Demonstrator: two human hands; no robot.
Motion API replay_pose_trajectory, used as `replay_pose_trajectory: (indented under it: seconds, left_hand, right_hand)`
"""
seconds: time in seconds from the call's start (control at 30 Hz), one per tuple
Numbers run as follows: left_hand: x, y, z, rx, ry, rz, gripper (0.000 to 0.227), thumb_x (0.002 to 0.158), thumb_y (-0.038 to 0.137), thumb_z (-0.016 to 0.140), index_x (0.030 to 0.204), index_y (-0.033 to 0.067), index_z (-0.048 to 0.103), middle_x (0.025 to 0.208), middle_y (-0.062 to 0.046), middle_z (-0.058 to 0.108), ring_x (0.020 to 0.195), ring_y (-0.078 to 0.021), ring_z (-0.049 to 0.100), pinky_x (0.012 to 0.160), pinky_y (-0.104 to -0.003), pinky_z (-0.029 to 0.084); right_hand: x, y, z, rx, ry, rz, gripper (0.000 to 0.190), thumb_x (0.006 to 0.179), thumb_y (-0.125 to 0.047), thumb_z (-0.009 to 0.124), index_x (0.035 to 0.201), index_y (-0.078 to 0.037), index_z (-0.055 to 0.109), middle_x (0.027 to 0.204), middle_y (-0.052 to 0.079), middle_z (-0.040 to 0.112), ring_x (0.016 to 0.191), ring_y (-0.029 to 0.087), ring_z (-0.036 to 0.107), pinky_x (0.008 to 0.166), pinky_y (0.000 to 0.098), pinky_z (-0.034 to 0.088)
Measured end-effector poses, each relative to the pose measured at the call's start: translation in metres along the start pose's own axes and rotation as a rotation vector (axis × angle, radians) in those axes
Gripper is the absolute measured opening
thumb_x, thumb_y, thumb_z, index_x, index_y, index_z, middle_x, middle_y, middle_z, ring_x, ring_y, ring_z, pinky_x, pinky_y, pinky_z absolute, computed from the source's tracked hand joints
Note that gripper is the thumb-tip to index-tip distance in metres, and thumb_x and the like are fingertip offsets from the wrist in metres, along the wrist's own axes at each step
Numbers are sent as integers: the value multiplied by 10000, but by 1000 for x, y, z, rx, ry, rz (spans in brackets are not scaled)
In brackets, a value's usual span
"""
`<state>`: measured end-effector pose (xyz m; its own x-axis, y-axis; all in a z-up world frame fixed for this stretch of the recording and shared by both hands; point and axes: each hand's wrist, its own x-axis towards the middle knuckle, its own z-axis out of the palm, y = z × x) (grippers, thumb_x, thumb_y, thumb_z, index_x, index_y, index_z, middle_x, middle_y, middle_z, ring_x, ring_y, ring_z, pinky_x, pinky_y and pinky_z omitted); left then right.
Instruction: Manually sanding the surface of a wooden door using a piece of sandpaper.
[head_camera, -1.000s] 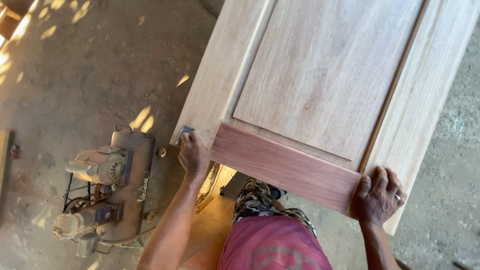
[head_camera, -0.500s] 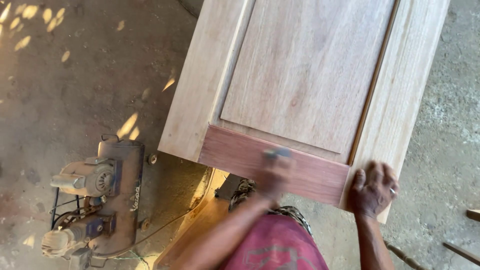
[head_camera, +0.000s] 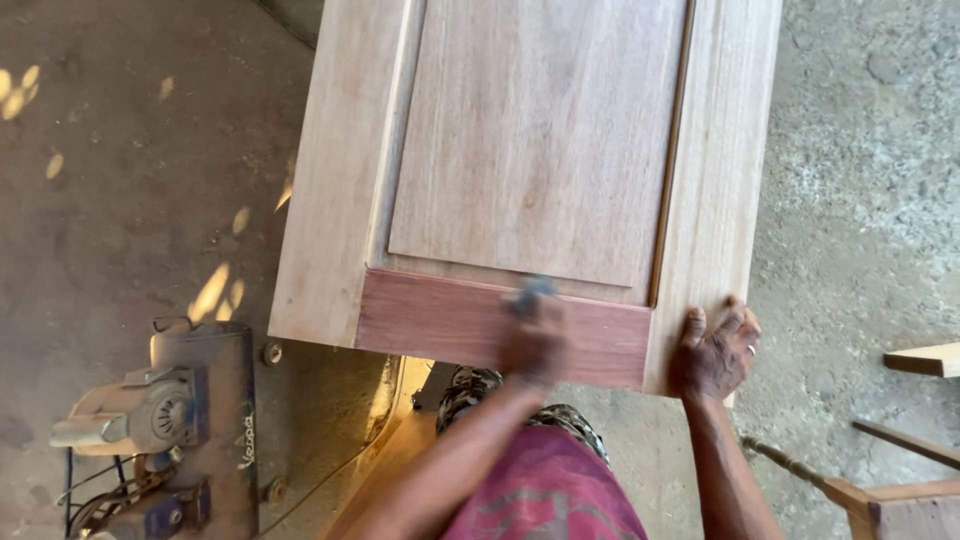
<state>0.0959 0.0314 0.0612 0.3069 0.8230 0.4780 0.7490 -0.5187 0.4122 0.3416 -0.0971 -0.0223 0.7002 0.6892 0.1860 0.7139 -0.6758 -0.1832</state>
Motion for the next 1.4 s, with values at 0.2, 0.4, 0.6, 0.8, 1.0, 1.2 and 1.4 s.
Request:
replay_pose_trajectory:
  seconds: [0.2, 0.4, 0.6, 0.8, 1.0, 1.2, 1.4]
  left_hand:
    - [-46, 3, 53, -90, -171, 231, 159, 1040, 62, 564, 1168, -18, 616, 1075, -193, 631, 859, -284, 672, 602, -330, 611]
    - [-37, -212, -60, 316, -133, -252, 42, 1004, 86, 626, 1032, 69, 652, 937, -124, 636, 750, -203, 625, 519, -285, 558]
    - [-15, -129, -17, 377, -254, -292, 160, 945, 100, 640, 1088, 37, 677, 997, -159, 644, 733, -203, 625, 508, -302, 569]
    - [-30, 8, 78, -73, -540, 44, 213, 1059, 64, 592, 1217, -22, 707, 1096, -241, 661, 787, -285, 677, 537, -369, 623]
    - [19, -109, -3, 47, -348, -20, 102, 918, 132, 708, 847, 67, 744, 998, -142, 706, 858, -261, 687, 641, -358, 618]
    - [-19, -250, -50, 174, -369, 176, 213, 914, 92, 685, 1061, 200, 794, 1062, -31, 780, 960, -216, 717, 829, -400, 631]
    - [4, -126, 34, 116, -435, 343, 175, 1035, 71, 644, 900, 67, 755, 884, -127, 747, 784, -231, 715, 587, -362, 613]
  right_hand:
    - [18, -23, -61, 146, -317, 279, 894, 942, -666, 533, 1543, -35, 332, 1094, 249, 630, 804, 367, 666, 595, 528, 576]
    - [5, 18, -14, 7, -168, 154, 782, 1074, -736, 497, 1457, -54, 490, 1066, 233, 711, 818, 388, 702, 634, 530, 546]
    - [15, -5, -37, 102, -302, 301, 804, 985, -696, 471, 1430, -26, 472, 1041, 229, 705, 848, 399, 744, 703, 551, 584]
    - [11, 1, -34, 117, -219, 251, 772, 1010, -693, 511, 1434, -48, 519, 1103, 255, 709, 951, 455, 709, 812, 571, 554]
    - [13, 6, -30, 115, -242, 254, 721, 998, -665, 583, 1334, -28, 549, 1127, 258, 702, 989, 444, 700, 819, 568, 547]
    - [12, 6, -28, 109, -241, 257, 728, 998, -667, 580, 1311, -11, 548, 1077, 232, 686, 935, 408, 703, 784, 562, 549]
    - [16, -7, -41, 92, -322, 352, 735, 1006, -685, 552, 1305, -14, 553, 1034, 213, 689, 889, 371, 718, 769, 540, 559]
